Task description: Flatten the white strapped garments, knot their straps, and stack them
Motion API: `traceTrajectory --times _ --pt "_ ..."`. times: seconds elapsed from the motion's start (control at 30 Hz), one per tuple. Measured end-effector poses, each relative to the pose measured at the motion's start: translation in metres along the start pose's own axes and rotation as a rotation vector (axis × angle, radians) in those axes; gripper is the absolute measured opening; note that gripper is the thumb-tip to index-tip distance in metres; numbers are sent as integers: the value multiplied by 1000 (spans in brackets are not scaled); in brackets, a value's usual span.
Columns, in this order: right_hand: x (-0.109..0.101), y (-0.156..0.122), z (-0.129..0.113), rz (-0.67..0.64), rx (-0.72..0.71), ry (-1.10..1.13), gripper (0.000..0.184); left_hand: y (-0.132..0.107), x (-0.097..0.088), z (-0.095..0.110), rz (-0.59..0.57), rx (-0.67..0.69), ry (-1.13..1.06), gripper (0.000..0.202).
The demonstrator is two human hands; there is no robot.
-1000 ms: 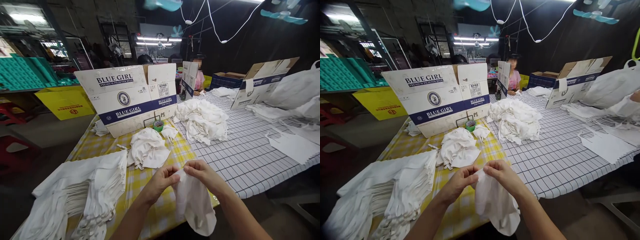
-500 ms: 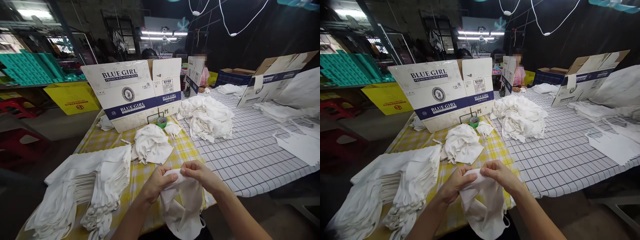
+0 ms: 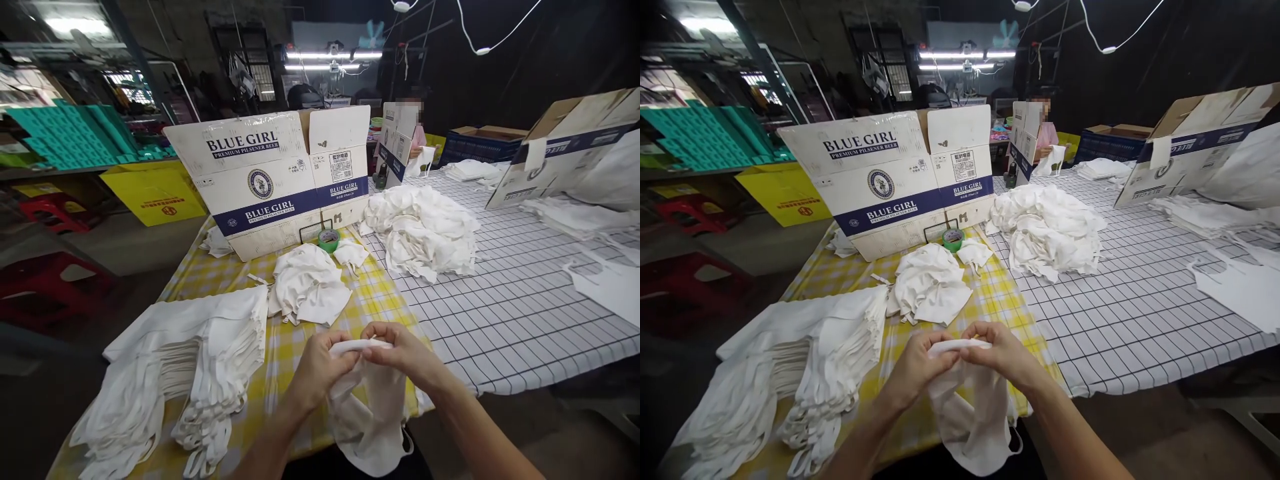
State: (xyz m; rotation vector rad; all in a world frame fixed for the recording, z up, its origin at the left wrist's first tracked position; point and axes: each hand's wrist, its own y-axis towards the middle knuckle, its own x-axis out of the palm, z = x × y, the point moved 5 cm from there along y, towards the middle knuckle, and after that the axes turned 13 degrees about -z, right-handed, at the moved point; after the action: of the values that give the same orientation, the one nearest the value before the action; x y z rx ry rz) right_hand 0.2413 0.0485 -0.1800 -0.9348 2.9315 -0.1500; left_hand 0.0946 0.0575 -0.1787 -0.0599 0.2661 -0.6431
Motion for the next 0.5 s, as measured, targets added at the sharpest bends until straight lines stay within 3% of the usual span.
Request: traceTrajectory --times 0.1,0.23,0.37,0.5 --pt "7 -10 -14 209 -275 -562 5 -14 -1 11 255 251 451 12" --pt "33 -34 -19 441 -692 -1148 19 -39 11 17 434 582 881 14" --pt "42 -45 -10 481 -795 -1295 31 -56 17 14 511 715 1111 19" --pt "44 -45 -6 492 -814 -1216 30 -60 16 9 518 755 1136 18"
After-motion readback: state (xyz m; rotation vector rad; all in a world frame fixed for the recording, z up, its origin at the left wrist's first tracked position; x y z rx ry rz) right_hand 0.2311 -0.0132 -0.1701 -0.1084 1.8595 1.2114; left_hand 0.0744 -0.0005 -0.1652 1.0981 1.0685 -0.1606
